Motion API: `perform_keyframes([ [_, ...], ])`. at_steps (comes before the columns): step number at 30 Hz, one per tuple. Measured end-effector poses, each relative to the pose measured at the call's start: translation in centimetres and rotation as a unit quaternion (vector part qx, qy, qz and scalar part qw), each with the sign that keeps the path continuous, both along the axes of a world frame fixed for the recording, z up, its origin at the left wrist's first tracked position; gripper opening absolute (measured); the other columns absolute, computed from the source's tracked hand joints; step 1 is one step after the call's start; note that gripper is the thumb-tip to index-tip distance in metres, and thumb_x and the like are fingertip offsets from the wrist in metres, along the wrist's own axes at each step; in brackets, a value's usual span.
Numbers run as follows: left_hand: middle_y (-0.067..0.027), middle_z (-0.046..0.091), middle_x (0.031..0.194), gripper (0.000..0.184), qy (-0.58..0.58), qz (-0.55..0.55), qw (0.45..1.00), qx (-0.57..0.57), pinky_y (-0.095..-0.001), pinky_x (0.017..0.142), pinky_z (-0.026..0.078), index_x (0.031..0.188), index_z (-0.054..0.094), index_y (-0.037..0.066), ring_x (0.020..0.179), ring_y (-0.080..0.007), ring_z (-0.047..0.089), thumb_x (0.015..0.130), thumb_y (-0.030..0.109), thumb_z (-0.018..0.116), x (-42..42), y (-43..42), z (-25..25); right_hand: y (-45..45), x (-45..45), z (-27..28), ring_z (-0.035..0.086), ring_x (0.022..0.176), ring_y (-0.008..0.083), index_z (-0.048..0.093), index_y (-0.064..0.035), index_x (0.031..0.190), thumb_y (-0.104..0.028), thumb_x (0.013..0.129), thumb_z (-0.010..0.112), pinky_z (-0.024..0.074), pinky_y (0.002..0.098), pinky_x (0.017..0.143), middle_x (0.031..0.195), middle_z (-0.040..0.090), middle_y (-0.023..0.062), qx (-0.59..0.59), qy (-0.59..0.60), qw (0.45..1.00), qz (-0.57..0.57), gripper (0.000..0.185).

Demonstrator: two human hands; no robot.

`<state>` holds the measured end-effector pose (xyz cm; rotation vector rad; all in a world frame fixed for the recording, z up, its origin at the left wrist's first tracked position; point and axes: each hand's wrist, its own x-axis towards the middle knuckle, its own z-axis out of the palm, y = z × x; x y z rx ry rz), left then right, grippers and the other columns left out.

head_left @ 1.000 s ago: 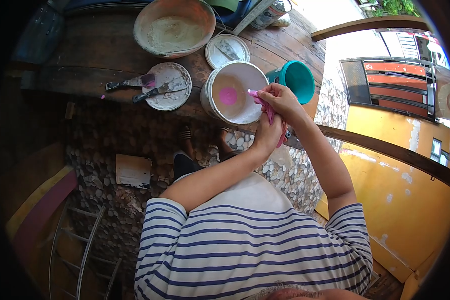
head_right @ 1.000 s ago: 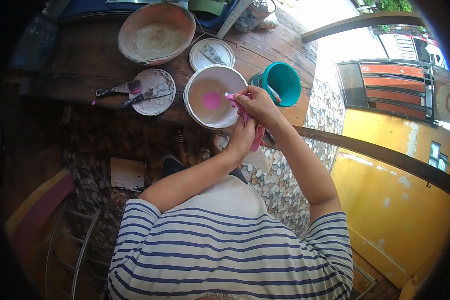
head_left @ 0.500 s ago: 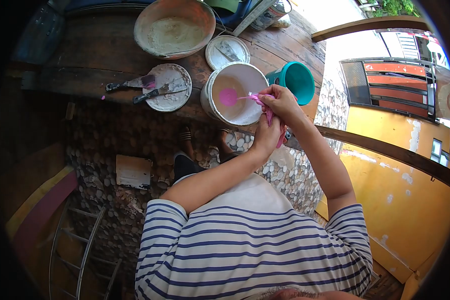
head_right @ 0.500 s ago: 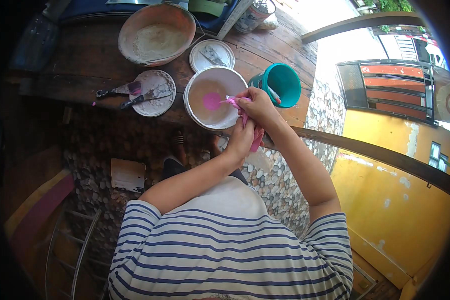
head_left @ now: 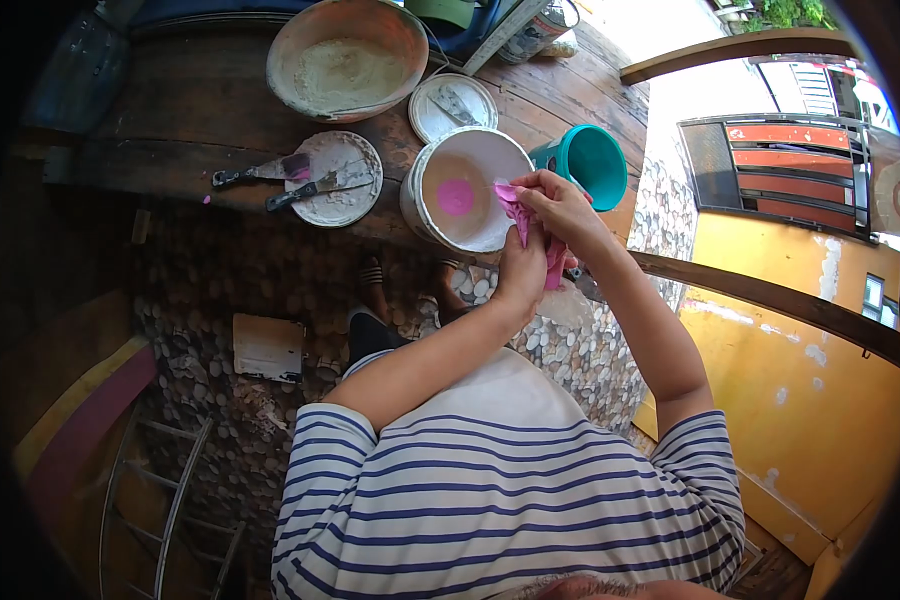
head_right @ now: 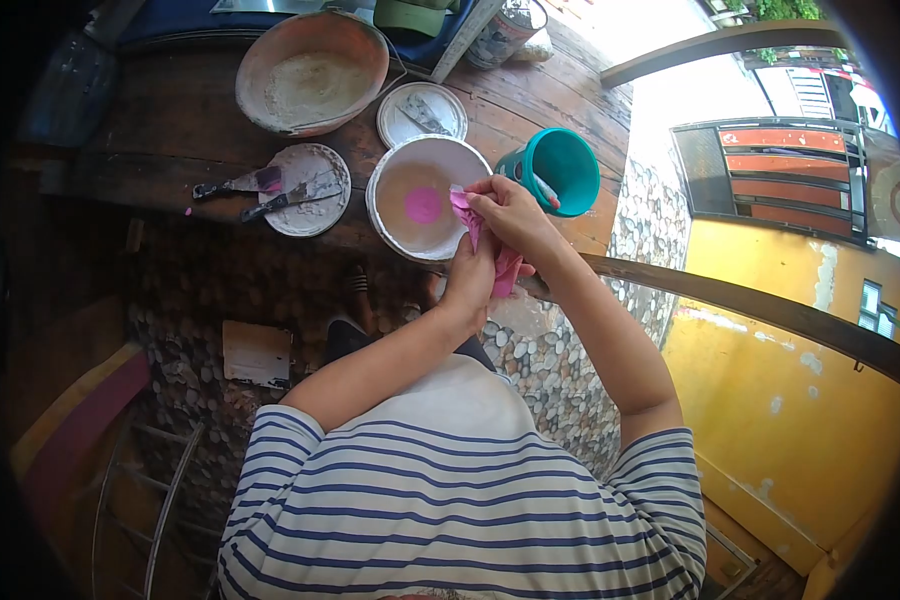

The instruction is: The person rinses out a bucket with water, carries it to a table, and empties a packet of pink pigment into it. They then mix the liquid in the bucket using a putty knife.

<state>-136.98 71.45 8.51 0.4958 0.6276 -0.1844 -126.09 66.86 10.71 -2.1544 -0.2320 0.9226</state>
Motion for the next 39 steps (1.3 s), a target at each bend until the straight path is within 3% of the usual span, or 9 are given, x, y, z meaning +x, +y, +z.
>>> perform_keyframes([
  [12, -0.0045, 0.063, 0.089, 0.025, -0.007, 0.038, 0.999, 0.018, -0.0288, 0.057, 0.054, 0.123, 0.049, 0.012, 0.067, -0.0127, 0.063, 0.108, 0.03, 0.039, 0.4, 0.1, 0.2, 0.0, 0.3, 0.6, 0.063, 0.096, 0.013, 0.066, 0.0002, 0.116, -0.02, 0.096, 0.06, 0.0502, 0.0289, 0.087, 0.105, 0.07, 0.0095, -0.002, 0.006, 1.0, 0.027, 0.029],
  [15, -0.0041, 0.062, 0.09, 0.024, -0.003, 0.042, 0.999, 0.022, -0.0284, 0.057, 0.054, 0.123, 0.049, 0.012, 0.067, -0.0121, 0.062, 0.108, 0.028, 0.039, 0.5, 0.2, 0.3, 0.0, 0.4, 0.4, 0.061, 0.097, 0.0093, 0.064, 0.0003, 0.118, -0.02, 0.099, 0.058, 0.0493, 0.0252, 0.088, 0.106, 0.067, 0.0055, -0.014, 0.013, 0.999, 0.048, 0.028],
  [17, -0.0039, 0.062, 0.089, 0.023, -0.005, 0.037, 0.999, 0.029, -0.0282, 0.056, 0.054, 0.122, 0.049, 0.012, 0.067, -0.0119, 0.062, 0.108, 0.028, 0.04, 0.5, 0.3, 0.4, -0.3, 0.5, -0.2, 0.064, 0.098, 0.0148, 0.067, -0.0003, 0.117, -0.02, 0.096, 0.06, 0.0497, 0.0293, 0.089, 0.107, 0.07, 0.0109, 0.01, 0.015, 0.999, 0.038, 0.029],
  [21, -0.0033, 0.061, 0.087, 0.02, -0.012, 0.04, 0.997, 0.066, -0.0277, 0.054, 0.051, 0.12, 0.048, 0.013, 0.065, -0.0115, 0.061, 0.108, 0.026, 0.041, 0.7, -0.3, -0.7, 0.6, -0.1, 1.6, 0.065, 0.099, 0.0161, 0.066, -0.0008, 0.118, -0.019, 0.096, 0.059, 0.0501, 0.0306, 0.089, 0.107, 0.07, 0.0122, -0.034, -0.012, 0.997, 0.07, 0.029],
  [31, -0.0064, 0.06, 0.085, 0.021, -0.034, 0.055, 0.991, 0.119, -0.0281, 0.052, 0.05, 0.122, 0.044, 0.007, 0.062, -0.0125, 0.061, 0.101, 0.008, 0.04, 1.4, 0.0, -1.0, 0.0, 0.2, -0.1, 0.066, 0.104, 0.0238, 0.061, -0.0034, 0.124, -0.03, 0.085, 0.076, 0.0506, 0.0346, 0.092, 0.112, 0.068, 0.0162, -0.046, -0.057, 0.991, 0.115, 0.05],
  [34, -0.007, 0.061, 0.091, 0.023, -0.064, 0.046, 0.994, 0.071, -0.0277, 0.054, 0.051, 0.124, 0.043, 0.006, 0.066, -0.0126, 0.063, 0.102, 0.007, 0.04, 1.3, 0.6, -0.2, 0.0, 0.0, 0.3, 0.066, 0.105, 0.0251, 0.059, -0.0039, 0.126, -0.028, 0.084, 0.077, 0.0506, 0.0357, 0.093, 0.113, 0.068, 0.0164, -0.059, -0.068, 0.988, 0.128, 0.052],
  [39, -0.0108, 0.058, 0.116, 0.027, -0.028, 0.085, 0.994, 0.069, -0.0286, 0.077, 0.055, 0.129, 0.042, 0.003, 0.098, -0.0148, 0.063, 0.102, 0.002, 0.039, 1.5, -0.6, -1.4, -0.2, -0.2, -0.1, 0.067, 0.106, 0.0282, 0.059, -0.0034, 0.126, -0.023, 0.084, 0.075, 0.0511, 0.0376, 0.093, 0.113, 0.068, 0.0185, -0.05, -0.099, 0.985, 0.132, 0.049],
])
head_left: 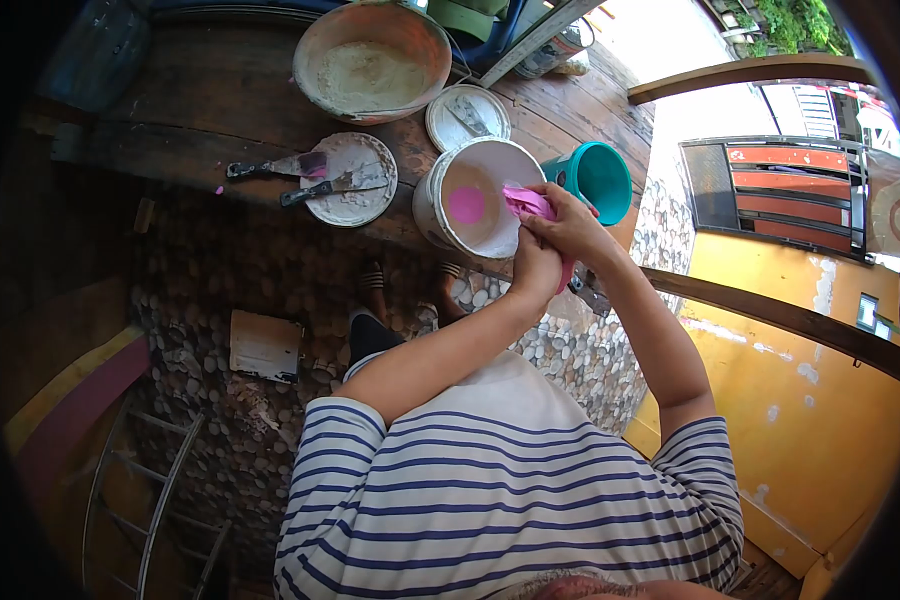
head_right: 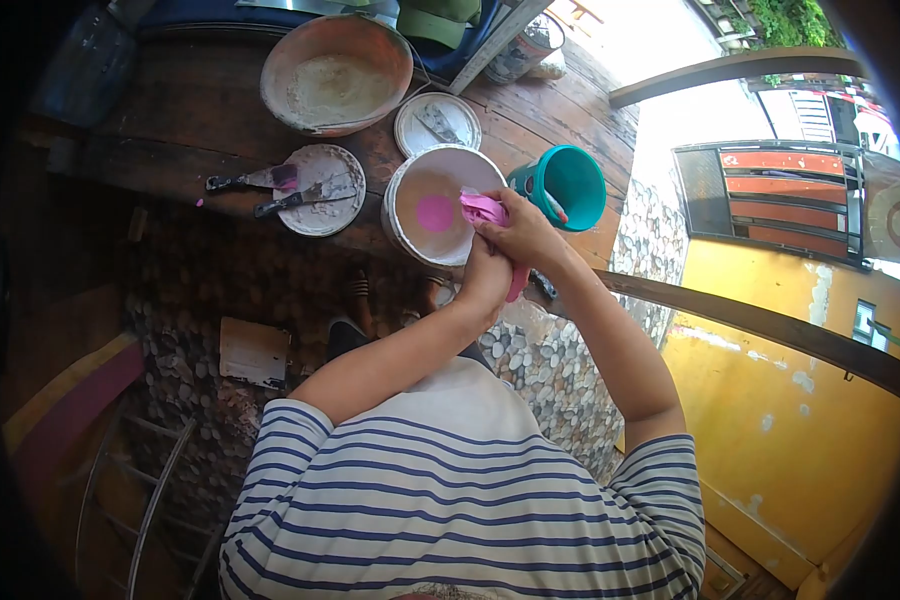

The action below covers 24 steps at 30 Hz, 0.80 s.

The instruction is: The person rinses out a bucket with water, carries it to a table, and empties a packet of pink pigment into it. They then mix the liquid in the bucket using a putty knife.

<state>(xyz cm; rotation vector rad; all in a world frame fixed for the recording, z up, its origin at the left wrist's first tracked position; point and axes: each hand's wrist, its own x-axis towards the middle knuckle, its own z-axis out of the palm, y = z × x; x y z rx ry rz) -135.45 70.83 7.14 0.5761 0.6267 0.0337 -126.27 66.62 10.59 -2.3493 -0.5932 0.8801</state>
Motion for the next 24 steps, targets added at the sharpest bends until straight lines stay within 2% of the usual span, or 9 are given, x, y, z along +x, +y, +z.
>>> perform_keyframes([
  [2, -0.0114, 0.058, 0.118, 0.028, 0.006, -0.001, 1.0, -0.003, -0.0291, 0.081, 0.054, 0.129, 0.042, 0.003, 0.101, -0.0153, 0.062, 0.102, 0.002, 0.039, 0.0, -0.3, -0.4, 0.3, -0.1, 0.7, 0.065, 0.103, 0.0198, 0.059, -0.0022, 0.127, -0.021, 0.086, 0.073, 0.05, 0.0332, 0.093, 0.111, 0.068, 0.0144, -0.027, -0.012, 0.999, 0.02, 0.048],
  [10, -0.0119, 0.057, 0.119, 0.029, 0.019, -0.023, 0.999, -0.015, -0.0297, 0.083, 0.053, 0.13, 0.042, 0.002, 0.104, -0.0155, 0.061, 0.101, 0.001, 0.039, 0.0, -0.8, -1.3, 0.3, 0.0, 0.2, 0.066, 0.097, 0.0183, 0.062, -0.0023, 0.127, -0.016, 0.085, 0.07, 0.0509, 0.0321, 0.089, 0.106, 0.071, 0.013, -0.018, 0.001, 1.0, 0.022, 0.045],
  [12, -0.0117, 0.058, 0.116, 0.028, 0.014, -0.038, 0.999, 0.0, -0.0294, 0.076, 0.054, 0.129, 0.042, 0.003, 0.097, -0.0149, 0.063, 0.101, 0.002, 0.039, 0.0, -0.9, -1.8, 0.4, 0.0, 0.1, 0.066, 0.096, 0.0179, 0.062, -0.0025, 0.127, -0.015, 0.085, 0.07, 0.051, 0.032, 0.089, 0.105, 0.071, 0.0125, -0.011, 0.004, 1.0, 0.019, 0.044],
  [14, -0.0112, 0.059, 0.113, 0.028, 0.01, -0.03, 1.0, -0.005, -0.029, 0.071, 0.054, 0.129, 0.042, 0.003, 0.091, -0.0146, 0.064, 0.1, 0.002, 0.039, 0.1, -1.0, -1.9, 0.5, -0.1, 0.3, 0.069, 0.096, 0.0256, 0.065, 0.0005, 0.123, -0.014, 0.084, 0.07, 0.0522, 0.0358, 0.088, 0.106, 0.071, 0.0198, -0.01, 0.005, 1.0, 0.014, 0.042],
  [15, -0.0106, 0.06, 0.11, 0.028, 0.007, -0.022, 1.0, -0.009, -0.0287, 0.067, 0.054, 0.129, 0.042, 0.003, 0.086, -0.0143, 0.065, 0.1, 0.002, 0.039, 0.1, -1.2, -2.2, 0.5, -0.1, 0.3, 0.069, 0.096, 0.0256, 0.065, 0.0005, 0.123, -0.014, 0.084, 0.07, 0.0522, 0.0358, 0.088, 0.106, 0.071, 0.0198, -0.01, 0.005, 1.0, 0.015, 0.042],
  [17, -0.0103, 0.06, 0.107, 0.028, 0.011, -0.001, 1.0, -0.002, -0.0288, 0.063, 0.053, 0.128, 0.041, 0.004, 0.082, -0.0142, 0.064, 0.101, 0.003, 0.039, 0.4, -1.9, -2.9, 0.6, -0.1, 0.2, 0.066, 0.092, 0.0145, 0.065, -0.0028, 0.123, -0.013, 0.085, 0.069, 0.051, 0.0309, 0.087, 0.1, 0.072, 0.0097, -0.022, 0.025, 0.999, 0.0, 0.04],
  [19, -0.01, 0.06, 0.105, 0.028, 0.015, 0.019, 1.0, 0.005, -0.029, 0.06, 0.052, 0.128, 0.041, 0.004, 0.078, -0.014, 0.064, 0.101, 0.004, 0.039, 0.3, -1.4, -2.3, 0.6, -0.1, 0.2, 0.067, 0.09, 0.014, 0.066, -0.0015, 0.122, -0.012, 0.085, 0.068, 0.0519, 0.0303, 0.085, 0.099, 0.072, 0.0094, -0.025, 0.018, 1.0, 0.005, 0.038],
  [21, -0.0103, 0.061, 0.104, 0.028, 0.035, -0.053, 0.998, 0.011, -0.0295, 0.063, 0.052, 0.13, 0.04, 0.004, 0.079, -0.0145, 0.064, 0.102, 0.008, 0.04, -0.1, -0.8, -1.8, 0.4, 0.1, -0.3, 0.067, 0.088, 0.0135, 0.066, -0.0003, 0.12, -0.01, 0.084, 0.066, 0.0528, 0.0298, 0.083, 0.098, 0.072, 0.0091, -0.027, 0.011, 1.0, 0.011, 0.037],
  [24, -0.0101, 0.061, 0.102, 0.027, 0.046, -0.082, 0.995, 0.037, -0.03, 0.062, 0.052, 0.129, 0.041, 0.004, 0.077, -0.0147, 0.064, 0.104, 0.013, 0.04, -0.1, -0.8, -2.0, 0.0, 0.6, -1.4, 0.068, 0.082, 0.0136, 0.067, 0.0023, 0.116, -0.008, 0.084, 0.064, 0.0547, 0.0291, 0.078, 0.094, 0.071, 0.0089, -0.006, 0.041, 0.999, -0.019, 0.034],
])
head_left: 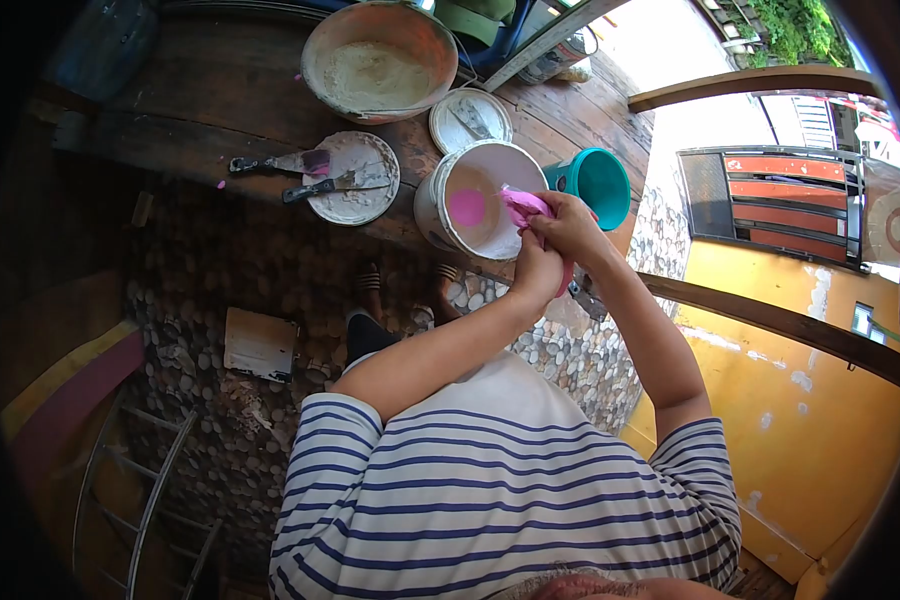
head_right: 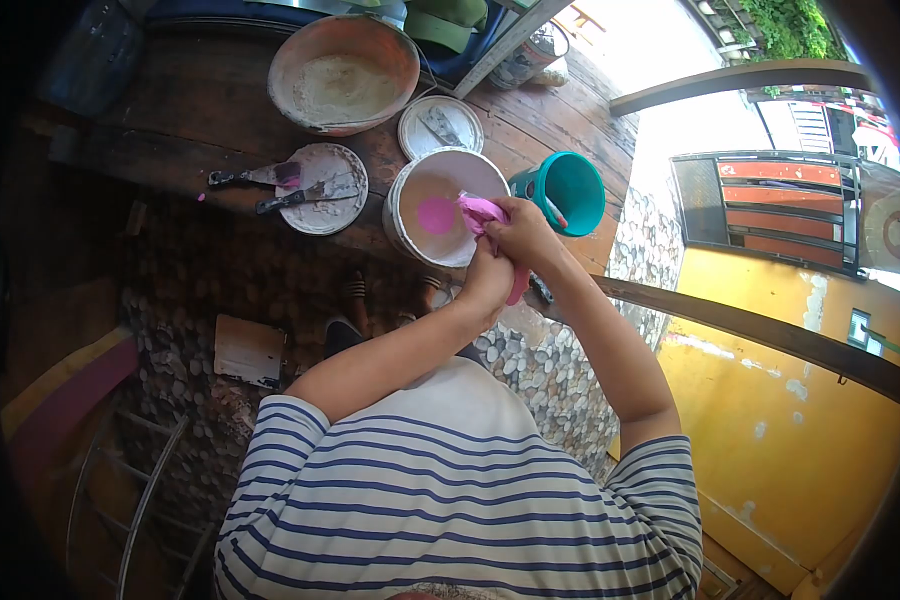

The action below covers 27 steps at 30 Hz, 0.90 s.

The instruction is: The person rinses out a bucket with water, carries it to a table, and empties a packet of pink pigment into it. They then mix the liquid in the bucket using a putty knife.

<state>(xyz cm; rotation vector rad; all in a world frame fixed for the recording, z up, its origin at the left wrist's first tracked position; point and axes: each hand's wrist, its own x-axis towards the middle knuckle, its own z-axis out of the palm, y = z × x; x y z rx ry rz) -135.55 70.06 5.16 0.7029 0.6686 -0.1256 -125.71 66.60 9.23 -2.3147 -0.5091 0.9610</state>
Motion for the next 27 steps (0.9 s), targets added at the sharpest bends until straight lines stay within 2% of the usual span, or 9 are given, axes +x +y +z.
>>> perform_keyframes([
  [6, -0.0074, 0.06, 0.095, 0.024, -0.001, 0.026, 1.0, -0.005, -0.0304, 0.057, 0.049, 0.126, 0.044, 0.006, 0.07, -0.0136, 0.062, 0.105, 0.019, 0.041, 0.1, -0.1, 0.7, 0.5, 0.2, 0.1, 0.068, 0.08, 0.0135, 0.067, 0.004, 0.108, -0.008, 0.083, 0.062, 0.0553, 0.0287, 0.076, 0.09, 0.07, 0.0085, -0.022, 0.007, 0.999, -0.033, 0.029],
  [9, -0.0052, 0.06, 0.09, 0.022, 0.009, -0.004, 0.999, -0.037, -0.0296, 0.057, 0.048, 0.122, 0.046, 0.007, 0.067, -0.0126, 0.06, 0.105, 0.021, 0.042, -0.3, 1.4, 2.9, 1.2, -0.1, 1.0, 0.068, 0.08, 0.0138, 0.067, 0.0041, 0.108, -0.01, 0.083, 0.062, 0.055, 0.0291, 0.076, 0.09, 0.07, 0.0089, -0.022, -0.002, 0.999, -0.044, 0.029],
  [12, -0.0032, 0.058, 0.082, 0.018, -0.008, -0.006, 0.998, -0.062, -0.0288, 0.055, 0.046, 0.115, 0.048, 0.007, 0.064, -0.0118, 0.058, 0.105, 0.022, 0.043, -0.5, 1.6, 3.1, 1.5, 0.0, 1.2, 0.067, 0.082, 0.0141, 0.066, 0.0029, 0.11, -0.014, 0.082, 0.064, 0.0542, 0.029, 0.077, 0.091, 0.07, 0.0096, -0.015, 0.069, 0.993, -0.094, 0.033],
  [15, -0.0027, 0.057, 0.078, 0.015, -0.018, -0.008, 0.998, -0.067, -0.0285, 0.053, 0.045, 0.108, 0.049, 0.007, 0.061, -0.0121, 0.057, 0.104, 0.021, 0.044, -0.5, 1.6, 3.0, 1.6, -0.2, 1.6, 0.067, 0.084, 0.0154, 0.065, 0.0016, 0.113, -0.019, 0.081, 0.07, 0.0534, 0.0299, 0.08, 0.094, 0.07, 0.0103, -0.04, 0.049, 0.996, -0.056, 0.038],
  [18, -0.0031, 0.056, 0.077, 0.014, -0.025, -0.009, 0.998, -0.065, -0.0289, 0.053, 0.045, 0.107, 0.049, 0.006, 0.061, -0.0125, 0.056, 0.103, 0.019, 0.045, -0.7, 1.7, 3.1, 1.1, 0.1, 0.5, 0.066, 0.086, 0.017, 0.065, 0.0005, 0.115, -0.024, 0.08, 0.075, 0.0526, 0.0314, 0.082, 0.097, 0.07, 0.0113, -0.047, -0.033, 0.998, -0.001, 0.044],
  [20, -0.0034, 0.056, 0.077, 0.014, -0.022, -0.009, 0.997, -0.069, -0.0292, 0.053, 0.045, 0.107, 0.048, 0.006, 0.061, -0.0128, 0.056, 0.103, 0.019, 0.045, -0.7, 1.8, 3.1, 1.0, 0.2, 0.4, 0.07, 0.093, 0.0282, 0.066, 0.0026, 0.113, -0.024, 0.077, 0.078, 0.053, 0.038, 0.085, 0.099, 0.072, 0.0184, -0.048, -0.034, 0.998, 0.004, 0.046],
  [21, -0.0037, 0.056, 0.077, 0.013, -0.019, -0.008, 0.997, -0.072, -0.0295, 0.053, 0.045, 0.107, 0.048, 0.006, 0.061, -0.0131, 0.056, 0.102, 0.018, 0.045, -0.7, 1.8, 3.1, 1.0, 0.2, 0.2, 0.07, 0.093, 0.0282, 0.066, 0.0026, 0.113, -0.024, 0.077, 0.078, 0.053, 0.038, 0.085, 0.099, 0.072, 0.0184, -0.048, -0.034, 0.998, 0.004, 0.046],
  [23, -0.0038, 0.057, 0.078, 0.014, -0.023, -0.001, 0.997, -0.078, -0.0296, 0.054, 0.046, 0.109, 0.047, 0.006, 0.061, -0.0132, 0.056, 0.102, 0.018, 0.045, -0.8, 1.8, 3.1, 0.9, 0.2, -0.1, 0.066, 0.083, 0.0195, 0.068, 0.0006, 0.111, -0.03, 0.08, 0.077, 0.0519, 0.0331, 0.081, 0.093, 0.072, 0.013, -0.065, -0.054, 0.996, 0.01, 0.044],
  [27, -0.0039, 0.057, 0.08, 0.015, -0.018, -0.005, 0.996, -0.084, -0.0298, 0.054, 0.047, 0.113, 0.045, 0.007, 0.063, -0.0136, 0.057, 0.102, 0.017, 0.044, -0.9, 1.8, 3.2, 1.0, 0.1, 0.1, 0.066, 0.077, 0.0206, 0.071, -0.0003, 0.105, -0.034, 0.082, 0.076, 0.0515, 0.0336, 0.076, 0.086, 0.071, 0.0129, -0.084, -0.084, 0.992, 0.035, 0.041],
])
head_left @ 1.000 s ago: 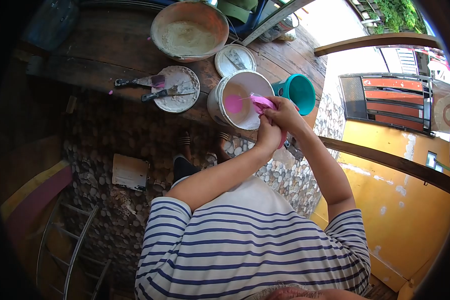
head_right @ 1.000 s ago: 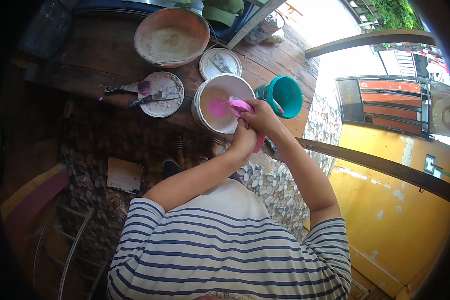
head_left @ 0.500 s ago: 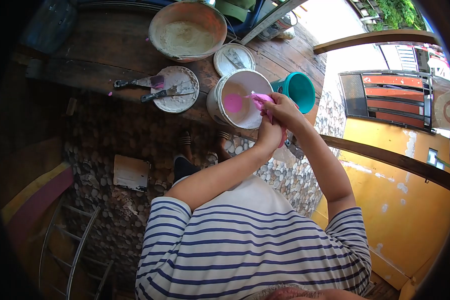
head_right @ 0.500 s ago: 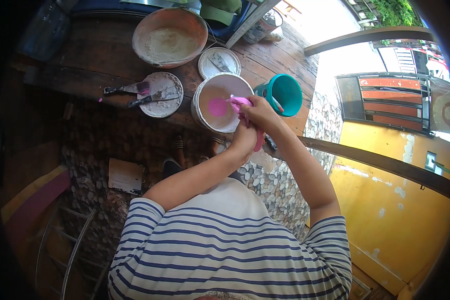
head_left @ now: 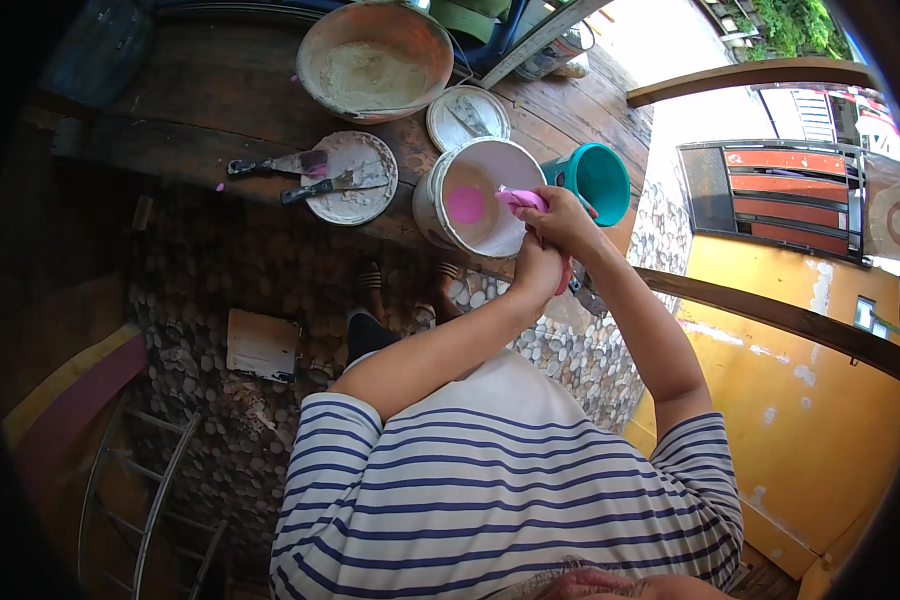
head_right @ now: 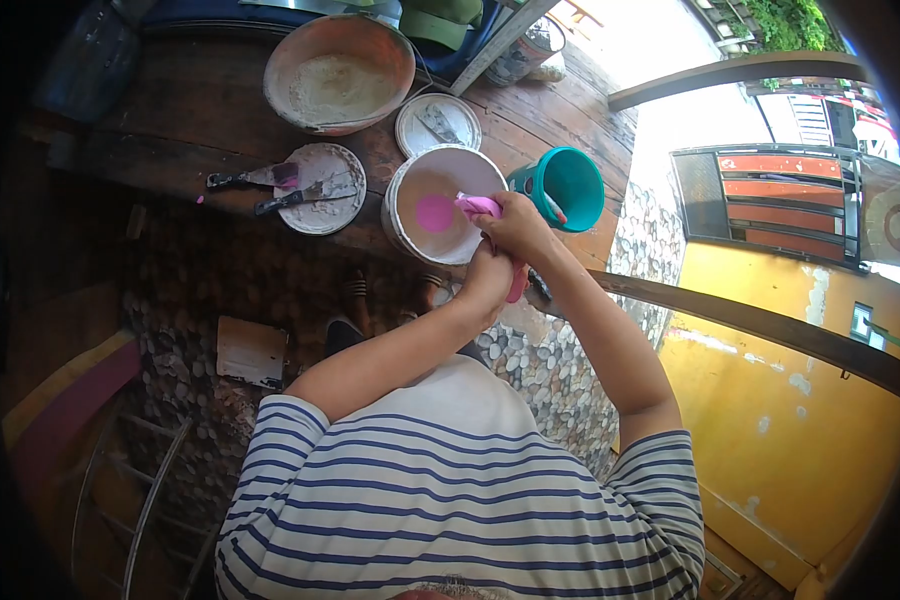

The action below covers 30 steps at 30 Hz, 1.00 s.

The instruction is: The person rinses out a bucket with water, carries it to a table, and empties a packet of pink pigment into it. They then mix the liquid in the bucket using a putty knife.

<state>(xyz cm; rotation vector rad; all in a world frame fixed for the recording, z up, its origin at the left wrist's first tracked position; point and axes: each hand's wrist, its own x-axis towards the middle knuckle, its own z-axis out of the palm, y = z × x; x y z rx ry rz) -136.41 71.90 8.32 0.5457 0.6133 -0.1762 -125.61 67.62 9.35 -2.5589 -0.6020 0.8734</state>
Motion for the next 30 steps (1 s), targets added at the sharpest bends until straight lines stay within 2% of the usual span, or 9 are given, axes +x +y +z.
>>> perform_keyframes([
  [5, -0.0042, 0.058, 0.081, 0.017, 0.006, 0.002, 1.0, 0.004, -0.0294, 0.055, 0.048, 0.117, 0.043, 0.008, 0.064, -0.0134, 0.058, 0.102, 0.017, 0.044, 0.1, -0.3, -0.3, 0.1, -0.2, 0.2, 0.063, 0.067, 0.0186, 0.074, -0.0004, 0.098, -0.034, 0.083, 0.074, 0.0509, 0.0344, 0.069, 0.076, 0.07, 0.0109, 0.02, 0.017, 1.0, -0.014, 0.037],
  [18, -0.0039, 0.059, 0.081, 0.018, 0.007, 0.011, 1.0, 0.003, -0.0289, 0.055, 0.049, 0.119, 0.043, 0.01, 0.064, -0.013, 0.06, 0.102, 0.017, 0.043, 0.2, -0.8, -1.0, 0.3, -0.6, 0.8, 0.062, 0.063, 0.0123, 0.075, -0.0011, 0.092, -0.024, 0.083, 0.068, 0.0508, 0.0305, 0.064, 0.07, 0.069, 0.0058, 0.037, 0.029, 0.998, -0.046, 0.025],
  [21, -0.0041, 0.059, 0.081, 0.017, 0.011, 0.016, 1.0, -0.003, -0.0292, 0.055, 0.049, 0.118, 0.043, 0.009, 0.064, -0.0134, 0.06, 0.102, 0.017, 0.043, 0.3, -1.0, -1.0, 0.3, -0.7, 0.8, 0.063, 0.064, 0.0107, 0.073, -0.0007, 0.093, -0.021, 0.085, 0.066, 0.0516, 0.0284, 0.063, 0.071, 0.069, 0.0051, 0.04, 0.009, 0.999, -0.036, 0.023],
  [23, -0.0041, 0.059, 0.081, 0.017, 0.01, 0.013, 1.0, -0.001, -0.0294, 0.055, 0.049, 0.117, 0.044, 0.009, 0.064, -0.0136, 0.06, 0.102, 0.017, 0.043, 0.2, -1.0, -1.0, 0.1, -0.5, 0.2, 0.07, 0.069, 0.017, 0.071, 0.0008, 0.101, -0.015, 0.086, 0.064, 0.0556, 0.0321, 0.068, 0.08, 0.072, 0.0104, 0.058, 0.08, 0.99, -0.096, 0.023],
  [26, -0.0041, 0.059, 0.081, 0.016, 0.011, 0.009, 1.0, -0.005, -0.0298, 0.055, 0.048, 0.115, 0.045, 0.009, 0.064, -0.0138, 0.059, 0.102, 0.018, 0.043, 0.1, -1.2, -1.2, 0.4, -0.8, 0.7, 0.07, 0.07, 0.0144, 0.067, 0.0014, 0.105, -0.013, 0.087, 0.062, 0.0562, 0.0292, 0.067, 0.083, 0.071, 0.0088, 0.106, 0.146, 0.974, -0.134, 0.023],
  [30, -0.0034, 0.058, 0.08, 0.016, 0.011, 0.004, 1.0, -0.01, -0.0299, 0.054, 0.047, 0.112, 0.046, 0.009, 0.063, -0.0136, 0.058, 0.104, 0.022, 0.044, -0.2, -1.2, -0.9, 0.2, -0.9, 0.4, 0.069, 0.07, 0.0135, 0.063, 0.0027, 0.109, -0.011, 0.088, 0.061, 0.0561, 0.0275, 0.066, 0.084, 0.071, 0.0089, 0.112, 0.155, 0.972, -0.139, 0.025],
])
